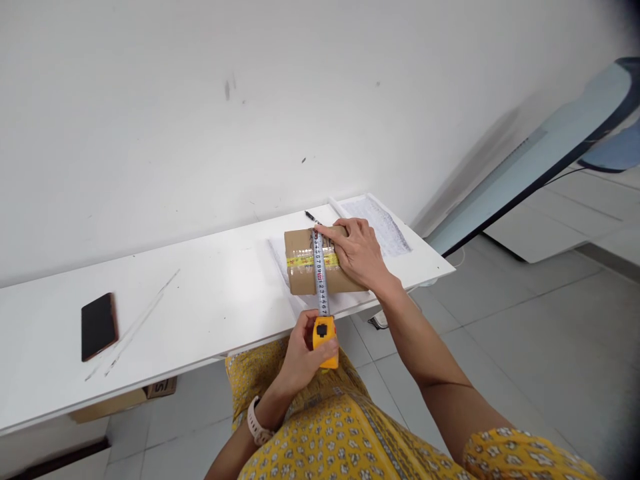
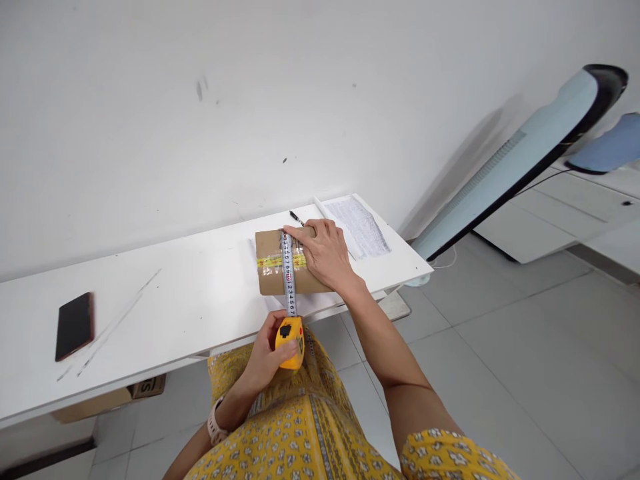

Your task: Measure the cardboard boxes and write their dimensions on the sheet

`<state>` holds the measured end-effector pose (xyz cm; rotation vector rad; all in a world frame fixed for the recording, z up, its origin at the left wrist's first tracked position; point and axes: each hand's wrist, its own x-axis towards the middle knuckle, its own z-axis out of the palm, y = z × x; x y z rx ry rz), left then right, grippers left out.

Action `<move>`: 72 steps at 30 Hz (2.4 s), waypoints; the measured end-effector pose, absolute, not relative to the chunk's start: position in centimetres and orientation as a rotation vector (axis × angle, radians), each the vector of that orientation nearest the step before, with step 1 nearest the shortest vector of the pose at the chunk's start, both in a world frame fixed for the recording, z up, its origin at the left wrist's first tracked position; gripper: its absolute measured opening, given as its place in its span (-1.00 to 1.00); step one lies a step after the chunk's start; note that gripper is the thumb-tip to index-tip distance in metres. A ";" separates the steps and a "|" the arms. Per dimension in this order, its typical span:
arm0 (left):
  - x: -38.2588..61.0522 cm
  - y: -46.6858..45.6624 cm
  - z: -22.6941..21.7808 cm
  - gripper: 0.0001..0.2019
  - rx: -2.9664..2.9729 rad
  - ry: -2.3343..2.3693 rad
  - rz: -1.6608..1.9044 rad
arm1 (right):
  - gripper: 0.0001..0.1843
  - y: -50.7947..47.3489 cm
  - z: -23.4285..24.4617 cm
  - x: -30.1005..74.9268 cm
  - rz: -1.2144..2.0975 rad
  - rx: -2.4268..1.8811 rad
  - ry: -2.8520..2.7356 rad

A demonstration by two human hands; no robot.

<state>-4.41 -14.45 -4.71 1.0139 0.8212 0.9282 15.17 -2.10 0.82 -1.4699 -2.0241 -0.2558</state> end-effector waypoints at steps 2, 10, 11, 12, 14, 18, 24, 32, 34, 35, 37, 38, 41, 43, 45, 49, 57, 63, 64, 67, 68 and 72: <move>-5.2 -14.7 -4.0 -0.44 1.018 0.761 0.929 | -0.41 -2.1 0.5 15.7 -0.228 -1.444 -1.994; -8.7 -12.6 -3.1 -0.37 0.961 0.812 1.171 | -0.52 -2.5 -1.5 18.2 -0.092 -1.329 -1.818; -8.8 -12.0 -3.4 -0.38 0.923 0.823 1.147 | -0.53 -2.5 -1.6 18.2 -0.074 -1.311 -1.818; -8.7 -11.5 -3.7 -0.38 0.887 0.828 1.119 | -0.53 -2.5 -1.7 18.1 -0.058 -1.294 -1.816; -8.6 -10.9 -4.2 -0.40 0.829 0.831 1.097 | -0.54 -2.5 -1.8 18.1 -0.023 -1.261 -1.797; -8.2 -10.6 -4.4 -0.45 0.752 0.815 1.118 | -0.58 -2.6 -2.5 19.0 0.058 -1.218 -1.692; -6.8 -10.7 -4.2 -0.42 0.716 0.710 1.020 | -0.65 -3.8 -4.8 22.7 0.222 -1.187 -1.446; -5.0 -11.9 -2.1 -0.39 0.963 0.601 1.038 | -0.69 -1.4 -5.0 22.3 0.472 -0.973 -1.294; -5.3 -12.2 -2.1 -0.40 1.018 0.620 1.077 | -0.65 0.7 -3.9 20.7 0.554 -0.911 -1.305; -5.5 -12.4 -2.3 -0.40 1.032 0.640 1.097 | -0.62 1.8 -3.4 19.7 0.615 -0.878 -1.316; -5.9 -12.7 -3.0 -0.41 1.047 0.692 1.132 | -0.54 4.0 -2.7 17.4 0.748 -0.809 -1.351; -6.1 -12.8 -3.5 -0.42 1.054 0.723 1.142 | -0.49 4.9 -2.6 16.1 0.811 -0.783 -1.375; -6.4 -13.1 -4.8 -0.45 1.087 0.793 1.164 | -0.42 7.0 -2.7 12.7 0.967 -0.800 -1.442; -6.5 -13.1 -5.3 -0.46 1.112 0.810 1.171 | -0.41 7.7 -2.5 11.3 1.021 -0.850 -1.484; -6.4 -13.0 -5.5 -0.46 1.127 0.808 1.171 | -0.40 7.7 -1.9 10.6 1.015 -0.862 -1.556; -6.0 -12.6 -5.4 -0.50 1.111 0.787 1.160 | -0.35 6.4 0.8 10.4 0.907 -0.815 -1.737; -5.9 -15.3 -3.5 -0.47 0.817 0.739 1.224 | -0.55 2.1 2.2 10.8 0.920 -0.821 -1.717; -6.2 -16.9 -3.3 -0.48 0.767 0.791 1.171 | -0.64 0.9 1.5 11.8 0.745 -0.790 -1.736; -6.1 -16.8 -3.4 -0.48 0.771 0.785 1.164 | -0.64 0.9 1.7 11.8 0.698 -0.776 -1.763; -6.0 -16.3 -3.9 -0.46 0.795 0.754 1.124 | -0.65 1.3 2.3 12.0 0.579 -0.742 -1.834; -6.0 -16.1 -4.1 -0.46 0.807 0.740 1.112 | -0.66 1.5 2.5 12.1 0.560 -0.745 -1.849; -5.9 -15.5 -4.7 -0.48 0.837 0.704 1.068 | -0.68 2.3 2.8 12.5 0.568 -0.767 -1.868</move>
